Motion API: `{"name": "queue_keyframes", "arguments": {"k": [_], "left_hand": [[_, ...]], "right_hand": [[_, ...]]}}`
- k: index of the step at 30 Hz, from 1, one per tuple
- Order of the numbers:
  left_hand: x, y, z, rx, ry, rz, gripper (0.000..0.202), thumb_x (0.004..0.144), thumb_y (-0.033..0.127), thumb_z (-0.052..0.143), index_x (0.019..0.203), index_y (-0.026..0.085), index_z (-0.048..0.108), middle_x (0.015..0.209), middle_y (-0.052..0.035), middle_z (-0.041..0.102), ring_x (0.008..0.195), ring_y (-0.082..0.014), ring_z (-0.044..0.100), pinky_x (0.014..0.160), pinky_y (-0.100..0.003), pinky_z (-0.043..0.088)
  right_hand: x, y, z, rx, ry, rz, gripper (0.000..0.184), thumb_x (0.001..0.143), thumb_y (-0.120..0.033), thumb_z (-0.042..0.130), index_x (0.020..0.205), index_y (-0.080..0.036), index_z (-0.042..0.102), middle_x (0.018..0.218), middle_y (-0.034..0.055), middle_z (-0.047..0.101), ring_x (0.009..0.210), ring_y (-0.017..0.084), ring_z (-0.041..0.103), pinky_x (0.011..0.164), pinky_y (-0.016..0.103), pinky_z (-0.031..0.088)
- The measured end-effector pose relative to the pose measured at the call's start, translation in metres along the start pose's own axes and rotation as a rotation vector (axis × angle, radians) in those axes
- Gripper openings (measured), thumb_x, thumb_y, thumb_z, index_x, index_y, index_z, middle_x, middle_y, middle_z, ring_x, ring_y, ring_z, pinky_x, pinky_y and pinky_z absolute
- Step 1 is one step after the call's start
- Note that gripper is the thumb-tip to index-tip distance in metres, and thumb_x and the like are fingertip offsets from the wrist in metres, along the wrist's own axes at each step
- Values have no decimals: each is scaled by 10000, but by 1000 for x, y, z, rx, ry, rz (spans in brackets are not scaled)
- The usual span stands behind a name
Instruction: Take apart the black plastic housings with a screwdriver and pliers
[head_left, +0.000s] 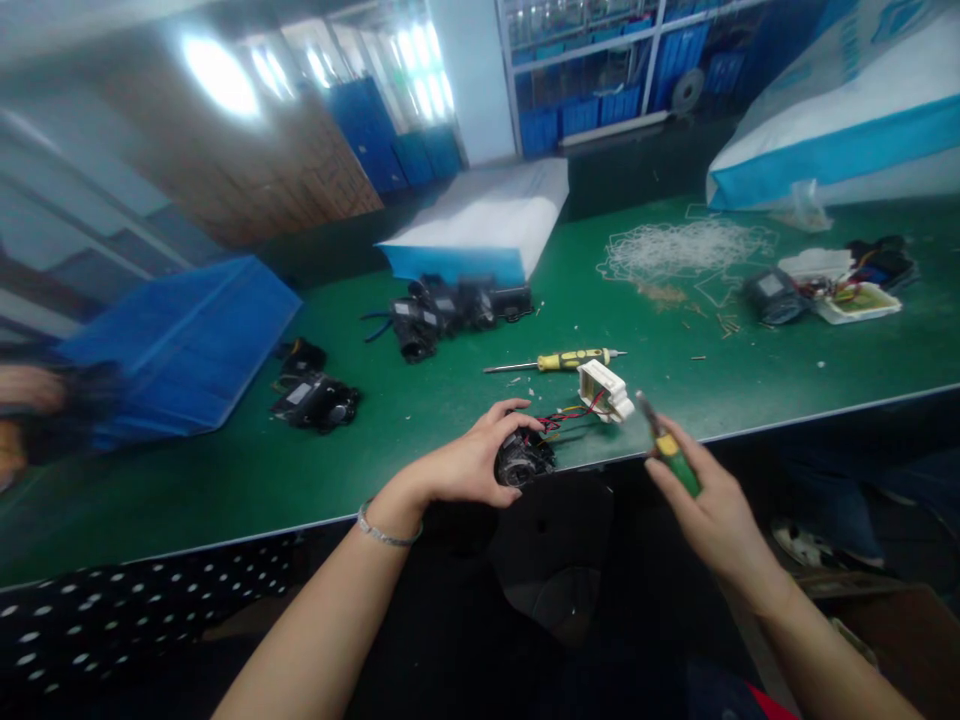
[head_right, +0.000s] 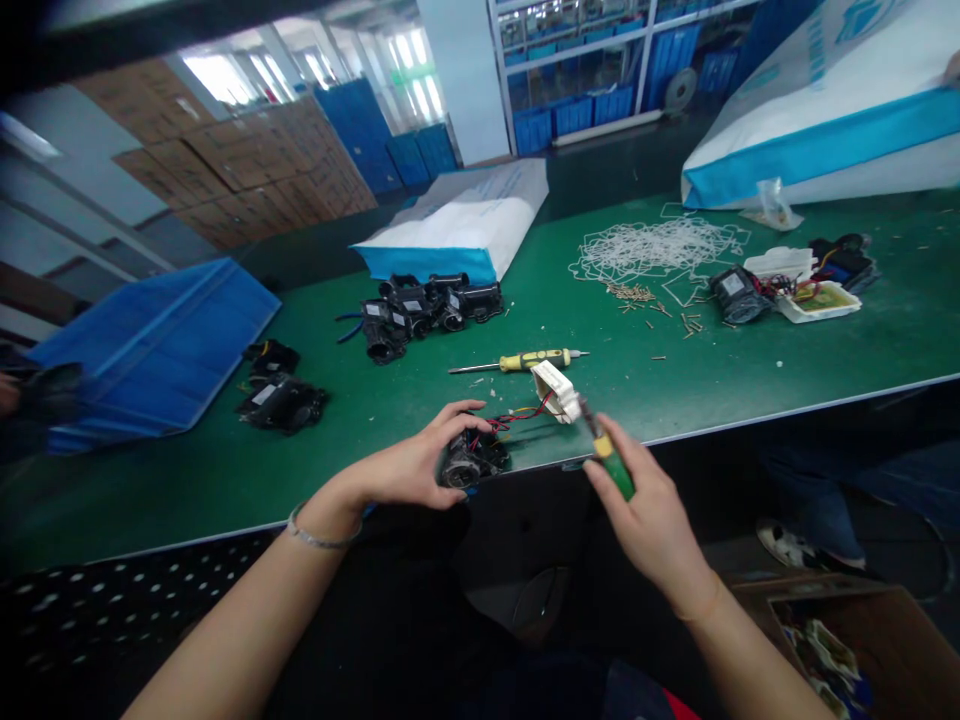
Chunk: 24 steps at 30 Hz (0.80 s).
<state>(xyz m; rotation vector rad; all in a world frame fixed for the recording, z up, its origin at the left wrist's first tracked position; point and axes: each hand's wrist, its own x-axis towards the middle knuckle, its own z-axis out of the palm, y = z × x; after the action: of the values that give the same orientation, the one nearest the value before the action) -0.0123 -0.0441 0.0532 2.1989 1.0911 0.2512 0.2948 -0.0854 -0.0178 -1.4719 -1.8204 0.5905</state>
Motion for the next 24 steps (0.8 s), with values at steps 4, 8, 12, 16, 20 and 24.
{"name": "queue_keyframes", "arguments": {"k": [4, 8, 12, 16, 20, 24], "left_hand": [[-1, -3, -1, -14, -7, 6, 756, 619, 192, 731, 1302, 266, 416, 1504, -109, 212, 1420, -319, 245, 1147, -490, 290], [-2, -4, 0, -20, -9, -4, 743, 624, 186, 728, 1296, 267, 421, 1525, -106, 181, 1432, -315, 220, 1154, -484, 277], [-3, -5, 0, -29, 0, -7, 742, 619, 170, 727, 1290, 268, 426, 1535, -104, 161, 1446, -314, 181, 1159, -485, 264], [-2, -8, 2, -38, -21, -24, 749, 615, 191, 752, 1284, 275, 425, 1546, -103, 123, 1465, -315, 86, 1156, -492, 253], [4, -7, 9, -55, 53, -101, 739, 583, 431, 822, 1215, 275, 472, 1541, -116, 110, 1450, -351, 124, 1143, -534, 247], [11, -2, 15, -73, 175, -129, 557, 668, 523, 743, 1105, 253, 525, 1380, -111, 366, 1337, -303, 369, 1120, -507, 304]], "right_hand": [[47, 36, -21, -429, 226, 97, 661, 902, -467, 487, 1451, -125, 351, 1197, 215, 556, 1097, 359, 549, 920, 499, 449], [79, 61, -20, -684, 231, 81, 602, 890, -452, 500, 1390, -119, 449, 1145, 241, 555, 1029, 407, 532, 807, 566, 455], [85, 45, -14, -575, 285, -53, 513, 882, -432, 538, 1291, -123, 548, 1228, 223, 529, 1160, 403, 465, 925, 600, 396], [82, -3, -4, -155, 121, -282, 489, 901, -419, 531, 1341, -211, 486, 1319, 127, 510, 1232, 266, 473, 1049, 450, 388], [81, -32, 17, -117, -44, -321, 658, 830, -378, 633, 1424, -233, 389, 1428, 114, 421, 1306, 286, 421, 1077, 446, 376], [88, -26, 29, -98, -24, -262, 493, 845, -217, 566, 1331, -262, 497, 1291, 74, 570, 1141, 264, 572, 989, 422, 450]]}}
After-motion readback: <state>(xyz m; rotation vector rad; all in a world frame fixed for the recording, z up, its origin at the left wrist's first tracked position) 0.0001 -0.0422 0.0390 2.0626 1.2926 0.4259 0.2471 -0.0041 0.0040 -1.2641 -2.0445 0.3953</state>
